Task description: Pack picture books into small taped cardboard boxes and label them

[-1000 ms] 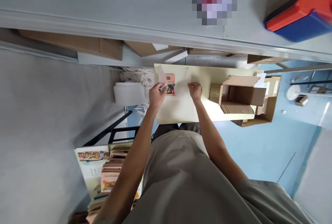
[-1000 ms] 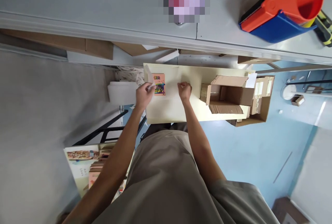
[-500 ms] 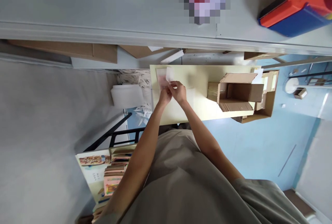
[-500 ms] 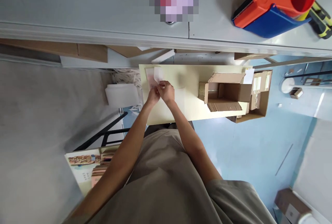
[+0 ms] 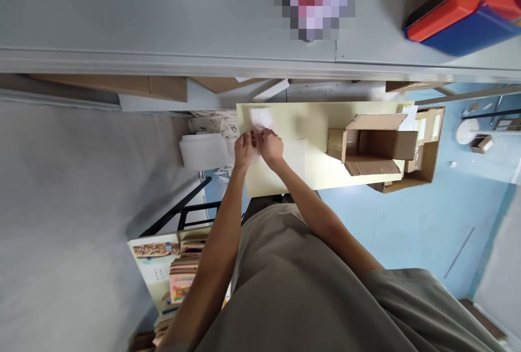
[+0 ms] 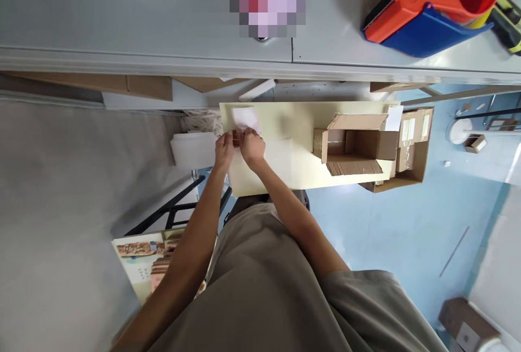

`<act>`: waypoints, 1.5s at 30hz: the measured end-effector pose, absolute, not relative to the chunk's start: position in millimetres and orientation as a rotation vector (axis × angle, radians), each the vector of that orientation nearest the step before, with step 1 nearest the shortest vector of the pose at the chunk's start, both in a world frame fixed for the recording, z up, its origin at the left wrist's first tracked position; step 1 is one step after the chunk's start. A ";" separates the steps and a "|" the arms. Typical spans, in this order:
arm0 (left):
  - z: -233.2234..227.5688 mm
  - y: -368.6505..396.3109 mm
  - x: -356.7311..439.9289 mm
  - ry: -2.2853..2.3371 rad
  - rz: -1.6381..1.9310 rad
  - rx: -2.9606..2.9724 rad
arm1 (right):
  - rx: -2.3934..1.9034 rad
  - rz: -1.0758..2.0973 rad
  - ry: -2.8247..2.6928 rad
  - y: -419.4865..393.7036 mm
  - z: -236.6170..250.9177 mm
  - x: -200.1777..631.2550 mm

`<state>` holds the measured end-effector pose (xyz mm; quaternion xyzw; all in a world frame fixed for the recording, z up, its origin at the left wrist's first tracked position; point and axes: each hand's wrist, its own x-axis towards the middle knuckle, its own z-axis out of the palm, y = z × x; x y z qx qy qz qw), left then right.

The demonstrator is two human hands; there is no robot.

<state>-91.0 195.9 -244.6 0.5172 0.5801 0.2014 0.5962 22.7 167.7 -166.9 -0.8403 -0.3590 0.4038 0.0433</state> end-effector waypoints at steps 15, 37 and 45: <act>-146.2 151.4 -39.7 1.178 0.388 1.666 | -2.297 1.259 -1.239 78.8 -106.9 102.9; -18.3 34.6 149.5 1.082 0.288 1.961 | -1.844 0.821 -1.884 -60.7 47.8 415.9; -77.1 33.0 191.1 0.941 -0.095 2.154 | -1.955 1.125 -2.088 -31.6 -46.8 421.3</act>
